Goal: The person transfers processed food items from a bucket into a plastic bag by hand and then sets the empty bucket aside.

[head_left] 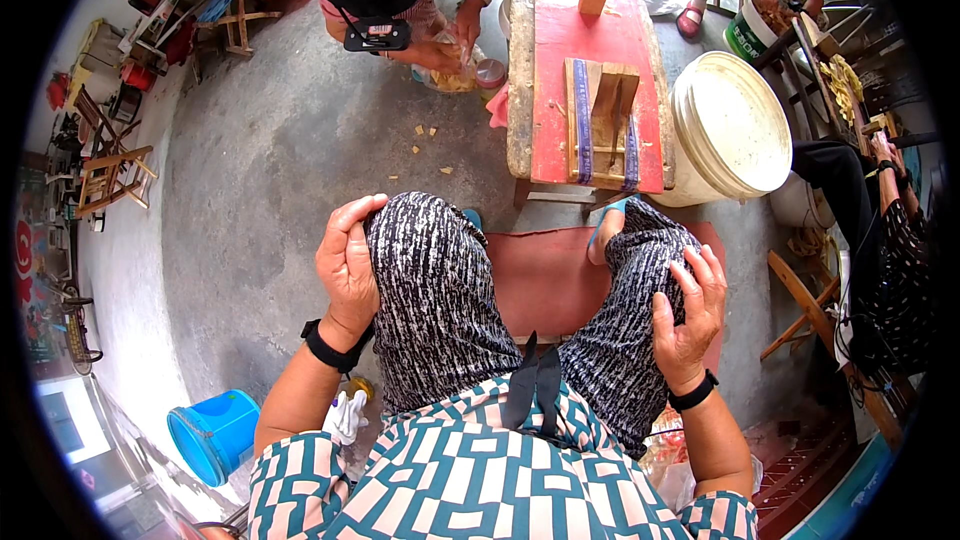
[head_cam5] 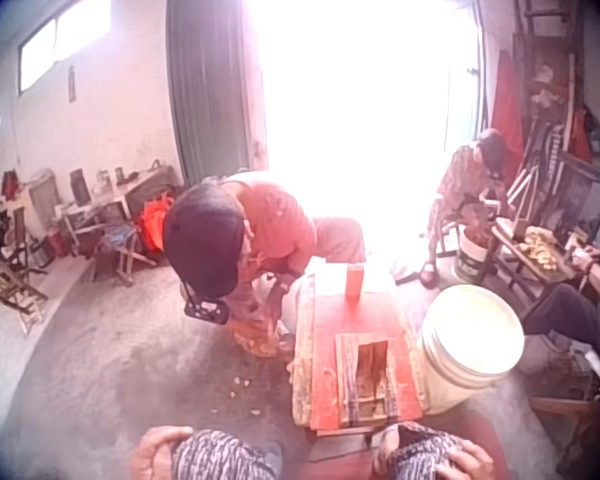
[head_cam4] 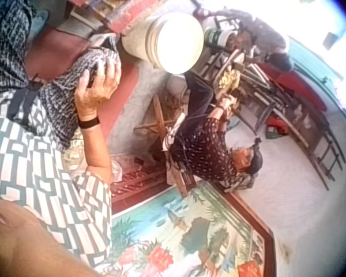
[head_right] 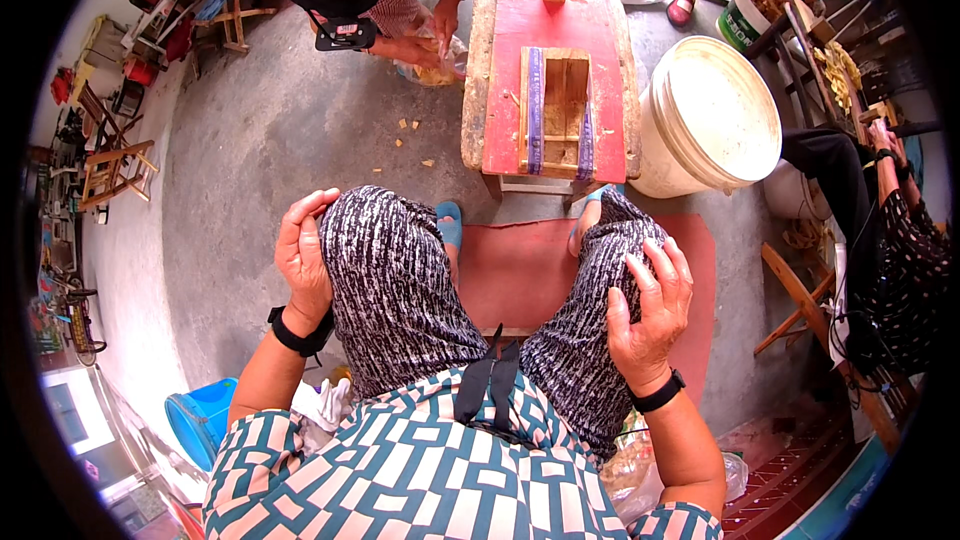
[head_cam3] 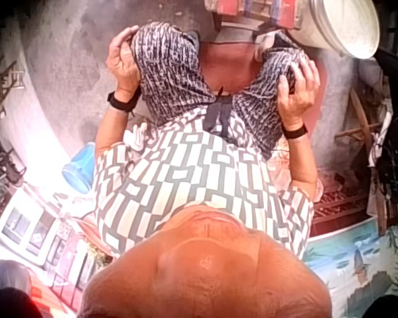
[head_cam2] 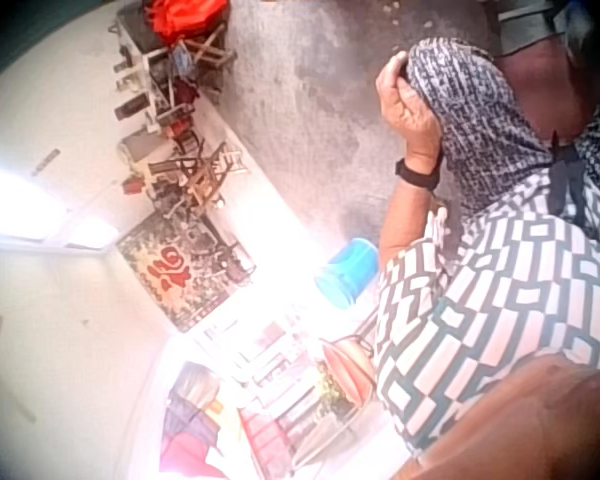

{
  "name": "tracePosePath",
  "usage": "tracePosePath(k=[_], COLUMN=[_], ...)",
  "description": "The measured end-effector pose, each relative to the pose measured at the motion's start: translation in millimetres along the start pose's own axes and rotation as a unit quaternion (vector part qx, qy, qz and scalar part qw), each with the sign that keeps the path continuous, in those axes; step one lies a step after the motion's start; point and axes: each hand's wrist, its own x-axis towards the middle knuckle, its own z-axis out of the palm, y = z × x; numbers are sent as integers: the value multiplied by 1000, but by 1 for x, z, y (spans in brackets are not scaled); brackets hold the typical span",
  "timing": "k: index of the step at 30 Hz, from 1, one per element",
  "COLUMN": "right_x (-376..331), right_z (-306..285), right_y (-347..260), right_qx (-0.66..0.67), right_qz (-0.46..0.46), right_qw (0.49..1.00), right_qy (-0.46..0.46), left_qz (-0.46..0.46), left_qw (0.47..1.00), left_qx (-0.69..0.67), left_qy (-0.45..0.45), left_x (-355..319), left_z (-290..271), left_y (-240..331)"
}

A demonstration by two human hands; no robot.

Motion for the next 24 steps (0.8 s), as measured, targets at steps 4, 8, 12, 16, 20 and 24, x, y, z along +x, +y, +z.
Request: tracePosePath(k=[4, 8, 12, 16, 20, 24], right_x=[-1, 0, 0, 2, 3, 3], right_z=[0, 0, 1, 1, 2, 2], right_y=[1, 0, 1, 0, -1, 0], right_qx=[0, 1, 2, 2, 2, 3], right_qz=[-1, -3, -3, -6, -4, -5], right_qw=[1000, 1000, 1000, 1000, 1000, 1000], right_qy=[2, 3, 2, 0, -2, -1], left_qz=[1, -1, -15, -13, -22, -21], left_qw=[1000, 1000, 999, 1000, 999, 999], left_qx=[-4, -16, -29, -23, -27, -25], left_qy=[2, 3, 8, 2, 14, 22], left_x=[-1, 0, -3, -4, -6, -8], left_z=[0, -1, -6, -10, -15, -19], left_y=[-2, -2, -2, 0, -4, -6])
